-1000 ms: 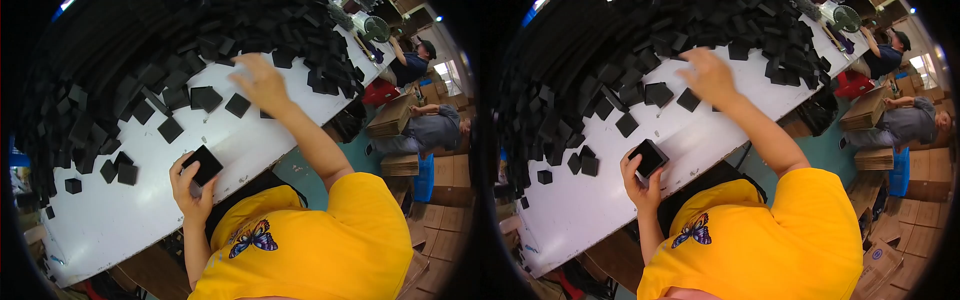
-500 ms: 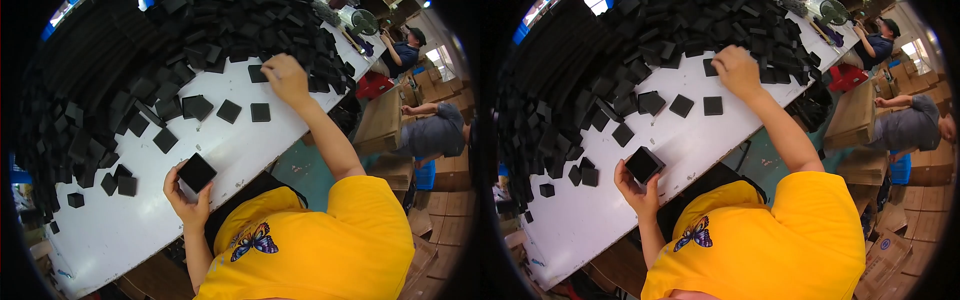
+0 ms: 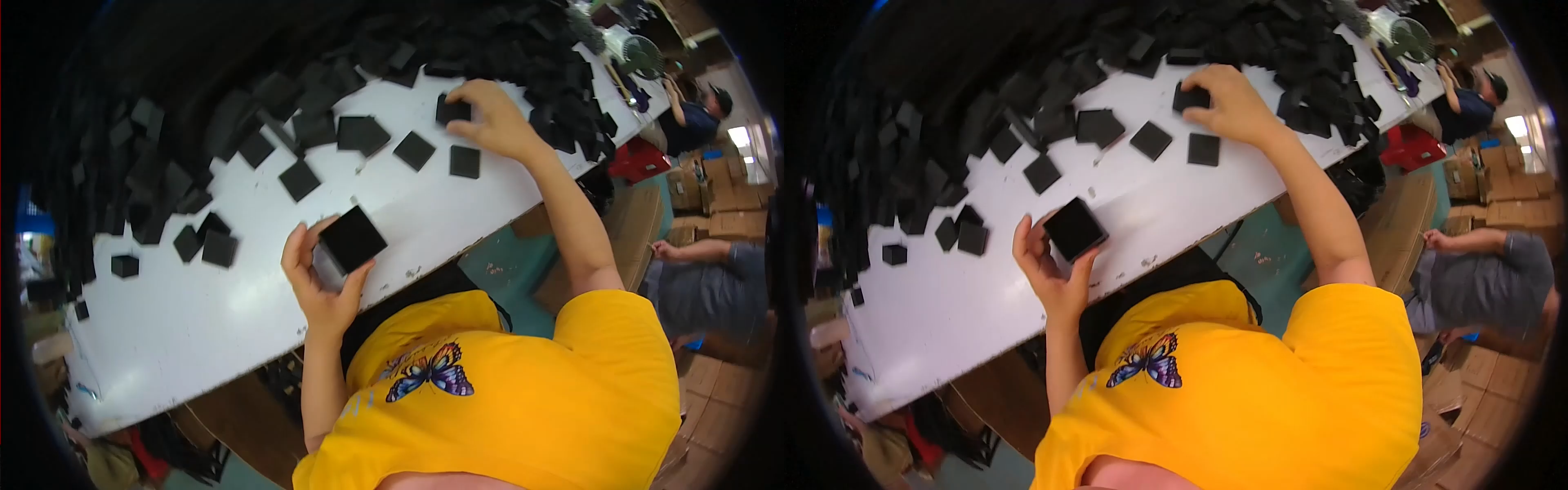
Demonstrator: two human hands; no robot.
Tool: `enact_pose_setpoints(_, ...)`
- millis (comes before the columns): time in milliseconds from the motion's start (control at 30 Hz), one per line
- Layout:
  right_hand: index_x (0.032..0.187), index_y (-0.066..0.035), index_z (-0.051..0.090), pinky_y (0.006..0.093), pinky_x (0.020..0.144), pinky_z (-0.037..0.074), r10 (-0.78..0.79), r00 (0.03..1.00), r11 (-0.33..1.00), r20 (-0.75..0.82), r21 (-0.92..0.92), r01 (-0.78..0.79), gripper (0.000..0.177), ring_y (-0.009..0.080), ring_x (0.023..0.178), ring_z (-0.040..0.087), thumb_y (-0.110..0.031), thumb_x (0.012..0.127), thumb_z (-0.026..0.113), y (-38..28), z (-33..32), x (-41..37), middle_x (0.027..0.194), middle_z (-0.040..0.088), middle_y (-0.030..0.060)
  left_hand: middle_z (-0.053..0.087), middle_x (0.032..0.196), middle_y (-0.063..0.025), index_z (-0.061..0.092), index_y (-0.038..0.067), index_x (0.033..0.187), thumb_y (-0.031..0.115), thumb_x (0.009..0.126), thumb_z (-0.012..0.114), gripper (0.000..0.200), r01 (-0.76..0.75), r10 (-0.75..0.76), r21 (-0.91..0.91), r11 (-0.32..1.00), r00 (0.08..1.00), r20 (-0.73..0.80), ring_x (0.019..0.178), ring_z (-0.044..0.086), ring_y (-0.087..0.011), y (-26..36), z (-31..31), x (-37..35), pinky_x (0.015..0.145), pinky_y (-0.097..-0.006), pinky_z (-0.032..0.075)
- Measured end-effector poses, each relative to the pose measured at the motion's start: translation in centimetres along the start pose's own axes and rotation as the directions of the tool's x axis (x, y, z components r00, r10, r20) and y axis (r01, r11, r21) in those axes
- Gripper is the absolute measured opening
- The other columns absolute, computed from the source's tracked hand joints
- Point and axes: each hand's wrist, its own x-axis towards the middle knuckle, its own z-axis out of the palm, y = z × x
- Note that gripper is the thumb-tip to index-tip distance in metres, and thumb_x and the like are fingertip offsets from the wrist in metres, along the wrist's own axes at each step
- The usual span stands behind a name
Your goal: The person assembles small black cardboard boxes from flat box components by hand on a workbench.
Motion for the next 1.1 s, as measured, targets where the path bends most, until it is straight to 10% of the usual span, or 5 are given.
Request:
enact_pose_setpoints(100, 0.118, -0.007, 0.071, 0.0341, 0.091, 0.052, 0.049, 0.996, 0.738, 0.081, 0.669, -0.091, 0.04, 0.0262, 0.109, 0.066, -0.01, 0.079, 0.081, -6.0, -0.4, 0.5, 0.119, 0.068, 0.0103, 0.063, 0.127, -0.021, 0.03, 0.004, 0.148, 0.003, 0.072, 0.089, 0.096, -0.048, 0.048, 0.014, 0.999, 0.999, 0.006, 0.119, 0.062, -0.0305, -0.1, 0.0, 0.1, 0.107, -0.0413, 0.043)
enact_pose_setpoints(300, 0.12, -0.008, 0.074, 0.0358, 0.091, 0.054, -0.487, 0.862, 0.692, 0.138, 0.664, 0.284, 0.042, 0.0308, 0.107, 0.066, -0.009, 0.079, 0.083, -14.9, 0.5, 1.9, 0.122, 0.068, 0.0132, 0.06, 0.129, -0.0158, 0.026, 0.006, 0.152, 0.005, 0.073, 0.089, 0.101, -0.001, -0.001, 0.063, 0.998, 0.999, 0.04, 0.119, 0.059, -0.0268, 0.3, -0.3, 0.3, 0.107, -0.0391, 0.043)
enact_pose_setpoints(567, 0.122, -0.002, 0.07, 0.0447, 0.097, 0.051, -0.594, 0.786, 0.739, 0.172, 0.502, 0.449, 0.043, 0.039, 0.116, 0.061, -0.009, 0.08, 0.08, -15.8, -0.1, 0.4, 0.133, 0.06, 0.0205, 0.062, 0.13, -0.0118, 0.06, 0.01, 0.136, 0.008, 0.073, 0.084, 0.068, -0.156, 0.154, 0.046, 0.987, 0.987, 0.041, 0.114, 0.061, -0.0328, 0.7, -0.6, 1.4, 0.097, -0.0403, 0.05)
enact_pose_setpoints(1100, 0.121, -0.003, 0.066, 0.0513, 0.096, 0.055, -0.673, 0.732, 0.634, -0.109, 0.425, 0.646, 0.04, 0.0472, 0.117, 0.061, -0.014, 0.085, 0.077, -13.8, 4.5, -1.6, 0.135, 0.058, 0.0291, 0.065, 0.127, -0.0121, 0.068, 0.012, 0.129, 0.0, 0.072, 0.067, 0.058, -0.154, 0.151, 0.053, 0.987, 0.986, 0.064, 0.109, 0.061, -0.0316, 0.8, -0.6, 1.7, 0.093, -0.0404, 0.05)
